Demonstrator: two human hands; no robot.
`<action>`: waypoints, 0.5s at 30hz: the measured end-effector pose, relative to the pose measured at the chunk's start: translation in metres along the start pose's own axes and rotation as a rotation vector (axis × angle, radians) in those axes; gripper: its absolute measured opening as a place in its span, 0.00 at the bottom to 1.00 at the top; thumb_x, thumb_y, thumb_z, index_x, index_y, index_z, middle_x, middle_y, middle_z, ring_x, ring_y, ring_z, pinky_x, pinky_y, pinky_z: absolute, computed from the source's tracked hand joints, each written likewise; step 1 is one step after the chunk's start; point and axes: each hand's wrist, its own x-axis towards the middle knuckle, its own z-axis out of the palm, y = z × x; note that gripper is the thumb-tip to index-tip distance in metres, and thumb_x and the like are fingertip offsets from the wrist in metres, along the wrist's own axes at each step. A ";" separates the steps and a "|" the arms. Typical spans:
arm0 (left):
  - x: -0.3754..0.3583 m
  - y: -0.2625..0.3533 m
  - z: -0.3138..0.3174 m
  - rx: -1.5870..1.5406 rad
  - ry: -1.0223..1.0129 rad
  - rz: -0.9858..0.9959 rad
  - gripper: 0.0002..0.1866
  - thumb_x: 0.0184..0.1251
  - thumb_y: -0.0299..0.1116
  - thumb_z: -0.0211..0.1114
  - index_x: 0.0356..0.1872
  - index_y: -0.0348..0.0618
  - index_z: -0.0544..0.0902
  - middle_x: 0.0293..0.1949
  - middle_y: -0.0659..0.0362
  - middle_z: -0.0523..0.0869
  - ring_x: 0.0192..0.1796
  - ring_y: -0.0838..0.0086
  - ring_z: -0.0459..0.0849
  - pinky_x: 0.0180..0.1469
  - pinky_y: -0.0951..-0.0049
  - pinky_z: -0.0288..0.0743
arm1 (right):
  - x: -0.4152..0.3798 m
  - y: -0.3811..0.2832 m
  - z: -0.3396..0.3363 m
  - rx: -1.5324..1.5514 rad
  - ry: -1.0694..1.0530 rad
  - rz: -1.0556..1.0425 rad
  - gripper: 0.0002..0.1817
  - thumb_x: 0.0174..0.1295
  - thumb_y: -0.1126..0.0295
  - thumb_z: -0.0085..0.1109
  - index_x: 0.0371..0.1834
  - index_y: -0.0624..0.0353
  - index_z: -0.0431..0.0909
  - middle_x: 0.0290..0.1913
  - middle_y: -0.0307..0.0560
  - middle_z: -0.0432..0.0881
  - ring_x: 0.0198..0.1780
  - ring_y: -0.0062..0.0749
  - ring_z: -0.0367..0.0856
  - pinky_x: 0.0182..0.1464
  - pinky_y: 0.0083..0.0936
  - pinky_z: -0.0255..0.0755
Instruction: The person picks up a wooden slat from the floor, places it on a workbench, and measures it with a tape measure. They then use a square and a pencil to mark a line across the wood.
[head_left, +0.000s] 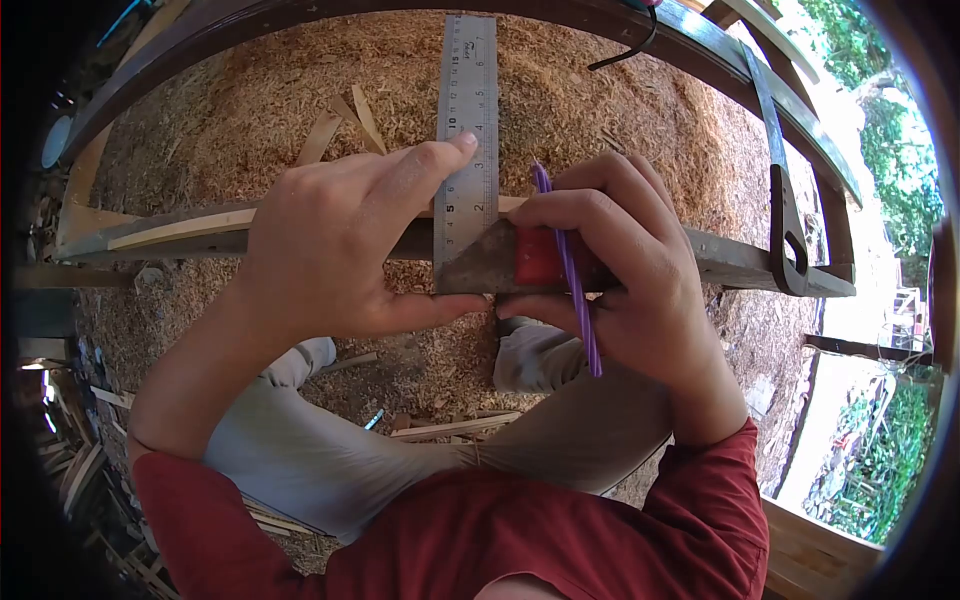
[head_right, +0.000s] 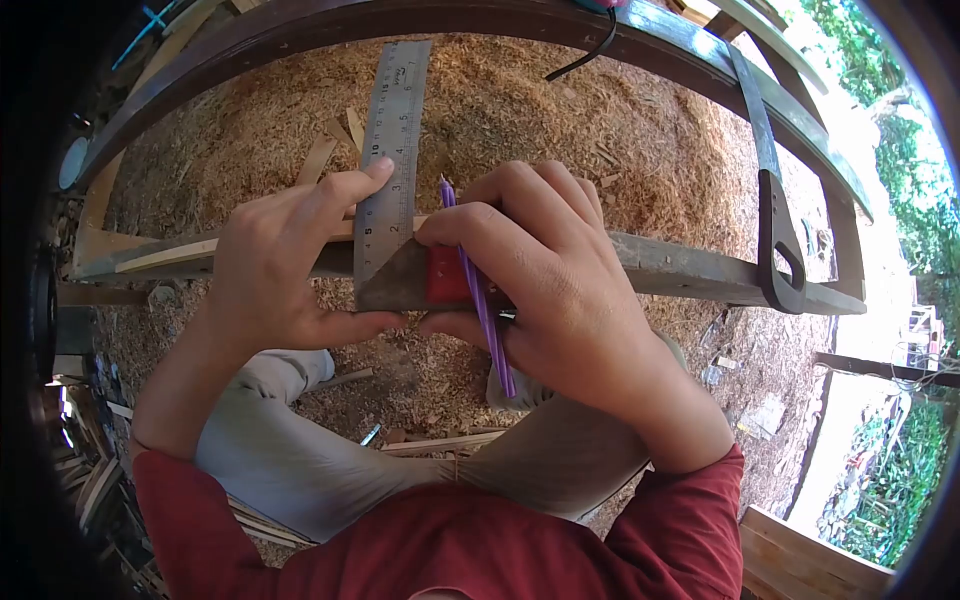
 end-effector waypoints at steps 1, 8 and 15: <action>0.000 0.000 0.001 0.011 0.018 0.007 0.54 0.60 0.75 0.78 0.76 0.42 0.78 0.50 0.53 0.95 0.45 0.57 0.96 0.42 0.57 0.89 | 0.000 0.000 0.000 0.027 0.010 0.013 0.34 0.44 0.55 0.92 0.56 0.55 0.90 0.49 0.46 0.84 0.50 0.45 0.84 0.52 0.40 0.78; 0.000 0.002 -0.004 -0.058 -0.059 -0.042 0.55 0.57 0.70 0.84 0.75 0.36 0.80 0.53 0.48 0.94 0.47 0.55 0.98 0.47 0.57 0.90 | 0.002 0.000 -0.003 0.029 0.013 0.021 0.35 0.44 0.54 0.91 0.56 0.55 0.90 0.48 0.46 0.83 0.48 0.44 0.83 0.49 0.39 0.79; 0.002 0.002 -0.003 -0.081 -0.028 -0.043 0.55 0.55 0.68 0.87 0.74 0.36 0.79 0.53 0.47 0.94 0.47 0.52 0.98 0.47 0.57 0.91 | 0.005 0.003 -0.003 0.017 -0.008 0.005 0.34 0.47 0.50 0.88 0.56 0.55 0.91 0.47 0.46 0.82 0.47 0.43 0.82 0.48 0.39 0.78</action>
